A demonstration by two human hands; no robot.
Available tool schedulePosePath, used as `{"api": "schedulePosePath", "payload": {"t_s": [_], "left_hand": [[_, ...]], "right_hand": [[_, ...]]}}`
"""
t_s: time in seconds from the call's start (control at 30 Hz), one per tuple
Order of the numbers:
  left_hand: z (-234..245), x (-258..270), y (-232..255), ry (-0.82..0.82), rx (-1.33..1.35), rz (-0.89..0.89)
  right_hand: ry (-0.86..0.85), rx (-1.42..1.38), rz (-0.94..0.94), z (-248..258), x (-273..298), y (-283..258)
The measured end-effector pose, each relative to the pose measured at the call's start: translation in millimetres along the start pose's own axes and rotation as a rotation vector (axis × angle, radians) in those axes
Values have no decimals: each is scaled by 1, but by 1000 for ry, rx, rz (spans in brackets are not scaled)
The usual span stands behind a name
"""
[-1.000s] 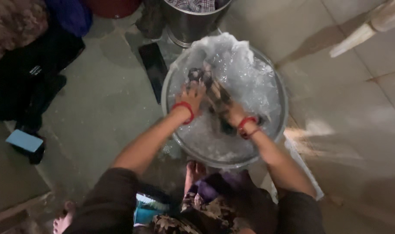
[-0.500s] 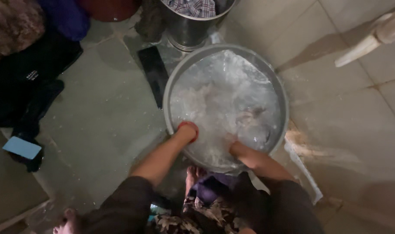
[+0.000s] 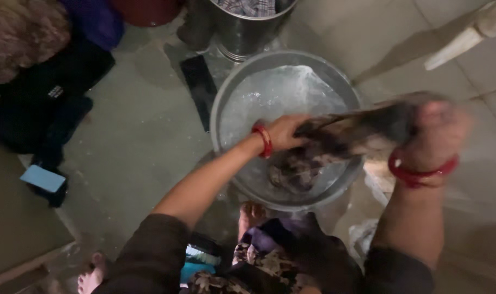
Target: The person scrubs a plaid shirt on a wet tiled floor using a brush and soapy water. They repeatedly scrub the fabric, dip it into a metal bucket filled with soapy water, and wring it out by hand.
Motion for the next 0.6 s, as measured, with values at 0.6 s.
{"api": "schedulePosePath", "payload": {"t_s": [0.6], "left_hand": [[-2, 65, -119, -188, -424, 986]], "right_hand": [[-947, 261, 74, -316, 238, -5]]}}
Point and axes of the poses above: each hand's wrist, its own x-axis away from the middle knuckle, its own z-axis out of the back of the hand, y = z × x, the point moved 5 cm from there along -x, towards the middle knuckle, and after that the axes turned 13 degrees about x, right-handed, at the moved point
